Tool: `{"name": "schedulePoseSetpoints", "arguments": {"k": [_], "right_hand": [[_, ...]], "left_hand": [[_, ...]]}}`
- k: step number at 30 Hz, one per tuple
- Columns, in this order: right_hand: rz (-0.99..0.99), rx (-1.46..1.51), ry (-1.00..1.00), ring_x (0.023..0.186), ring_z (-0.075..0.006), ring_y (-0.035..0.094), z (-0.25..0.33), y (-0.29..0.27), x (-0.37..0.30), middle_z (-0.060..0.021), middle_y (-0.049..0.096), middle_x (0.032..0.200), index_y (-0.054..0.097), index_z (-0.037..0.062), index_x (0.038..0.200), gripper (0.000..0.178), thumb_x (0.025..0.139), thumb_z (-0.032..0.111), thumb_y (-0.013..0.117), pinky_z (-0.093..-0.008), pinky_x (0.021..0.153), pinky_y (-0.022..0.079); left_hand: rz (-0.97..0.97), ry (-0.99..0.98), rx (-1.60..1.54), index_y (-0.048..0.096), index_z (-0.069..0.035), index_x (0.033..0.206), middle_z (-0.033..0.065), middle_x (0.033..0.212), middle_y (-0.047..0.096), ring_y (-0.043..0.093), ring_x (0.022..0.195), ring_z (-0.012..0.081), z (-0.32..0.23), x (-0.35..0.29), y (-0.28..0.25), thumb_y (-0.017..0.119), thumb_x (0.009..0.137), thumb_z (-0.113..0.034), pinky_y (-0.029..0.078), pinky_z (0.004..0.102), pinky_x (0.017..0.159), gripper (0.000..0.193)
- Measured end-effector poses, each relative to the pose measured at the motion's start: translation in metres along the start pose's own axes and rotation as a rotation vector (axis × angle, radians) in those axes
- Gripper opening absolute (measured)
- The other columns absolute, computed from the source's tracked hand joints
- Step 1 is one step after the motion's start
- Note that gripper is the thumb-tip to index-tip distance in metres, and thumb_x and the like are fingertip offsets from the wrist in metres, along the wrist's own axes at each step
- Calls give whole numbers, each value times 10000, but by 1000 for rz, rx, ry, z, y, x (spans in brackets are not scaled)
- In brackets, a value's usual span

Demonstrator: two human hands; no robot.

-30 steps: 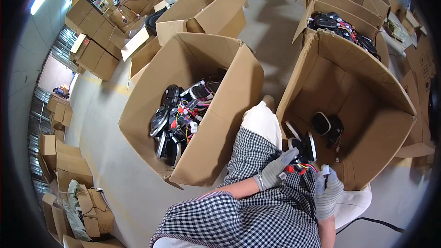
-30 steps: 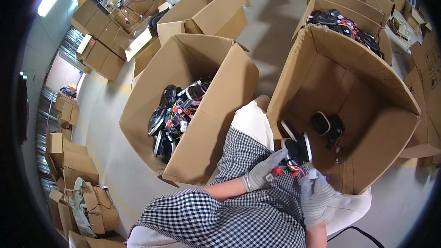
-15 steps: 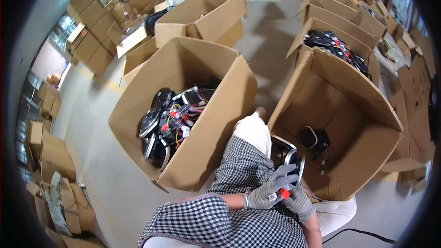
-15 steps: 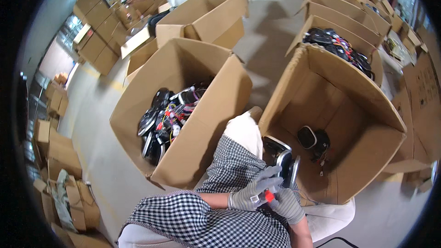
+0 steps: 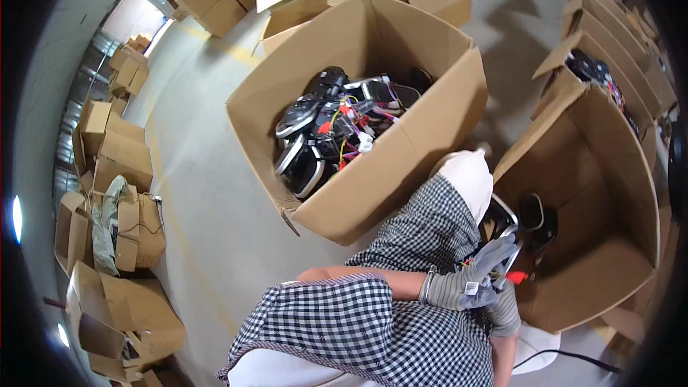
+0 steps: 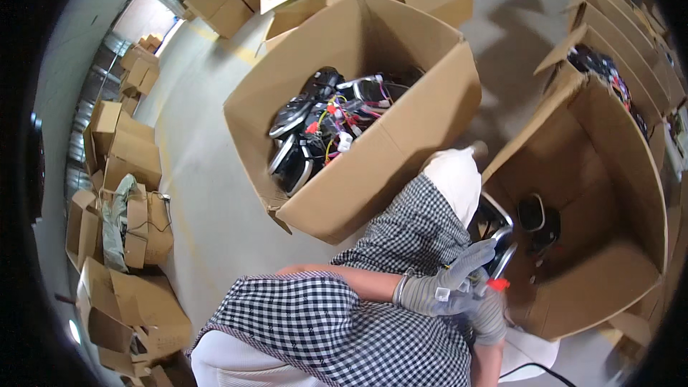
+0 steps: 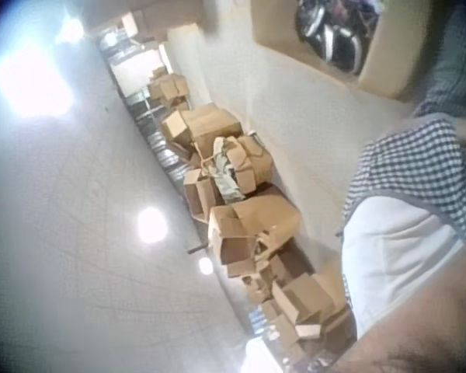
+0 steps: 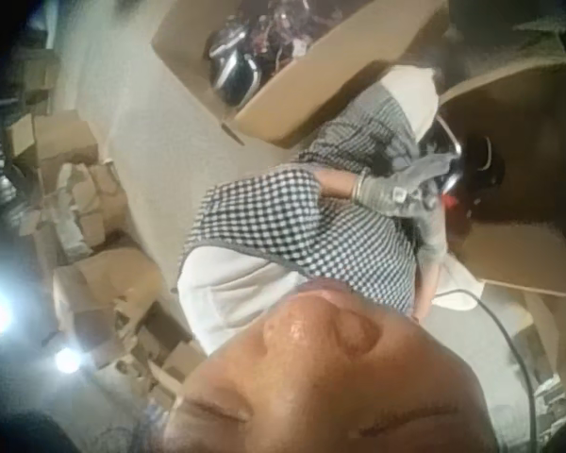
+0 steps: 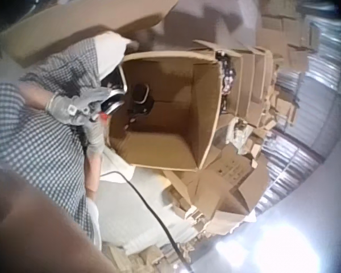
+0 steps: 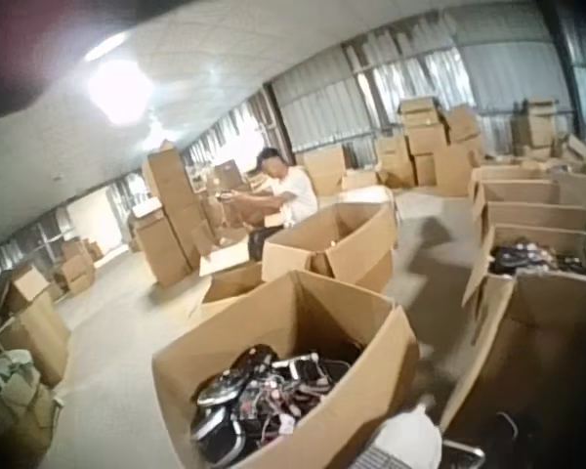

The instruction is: The person assembles electronic display units by connecting wiring harnesses to them, taking the units from cardboard boxes by hand.

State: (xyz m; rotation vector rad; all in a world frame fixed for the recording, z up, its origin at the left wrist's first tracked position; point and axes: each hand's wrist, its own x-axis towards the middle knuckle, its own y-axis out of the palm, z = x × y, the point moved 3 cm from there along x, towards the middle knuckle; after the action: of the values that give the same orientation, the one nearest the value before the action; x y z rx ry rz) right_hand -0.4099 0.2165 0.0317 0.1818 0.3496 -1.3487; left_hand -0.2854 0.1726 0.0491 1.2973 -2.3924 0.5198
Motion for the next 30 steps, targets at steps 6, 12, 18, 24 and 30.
{"name": "schedulePoseSetpoints", "arguments": {"k": [6, 12, 18, 24, 30], "right_hand": [[-240, 348, 118, 686, -80, 549, -23, -14, -10, 16, 597, 830, 591, 61, 1006, 427, 696, 289, 779, -222, 590, 440], [-163, 308, -44, 492, -75, 501, 8, 7, -15, -14, 572, 647, 594, 57, 796, 212, 804, 263, 645, -207, 413, 366], [-206, 395, 56, 661, -93, 562, -3, 17, -21, -65, 596, 1015, 585, -7, 959, 186, 828, 124, 564, -234, 530, 459], [-435, -75, -142, 900, -189, 613, 5, -4, -10, -131, 596, 1123, 514, -12, 1214, 385, 882, 182, 519, -326, 818, 471], [-408, 227, 58, 717, -102, 519, -15, -37, -8, -54, 578, 828, 481, -4, 1262, 517, 909, 365, 563, -250, 669, 434]], "left_hand": [[258, -291, -516, 294, 7, 1403, 164, 1439, 316, 320, 1333, 280, 8, 13, -14, 397, 922, -552, 256, 379, 1087, 744], [278, -496, -635, 357, 4, 1374, 118, 1386, 413, 417, 1259, 217, 51, -15, -3, 410, 945, -486, 304, 343, 1067, 653], [275, -720, -964, 388, -4, 1350, 105, 1312, 483, 474, 1196, 169, 69, -38, 14, 498, 926, -442, 410, 283, 965, 619], [426, -322, 7, 560, -31, 1084, 111, 928, 612, 599, 839, 213, 46, -4, -4, 537, 918, -349, 485, 314, 763, 360], [307, -717, -180, 588, -31, 1139, 30, 938, 610, 546, 752, 102, 73, 4, -11, 624, 881, -217, 459, 235, 668, 320]]}}
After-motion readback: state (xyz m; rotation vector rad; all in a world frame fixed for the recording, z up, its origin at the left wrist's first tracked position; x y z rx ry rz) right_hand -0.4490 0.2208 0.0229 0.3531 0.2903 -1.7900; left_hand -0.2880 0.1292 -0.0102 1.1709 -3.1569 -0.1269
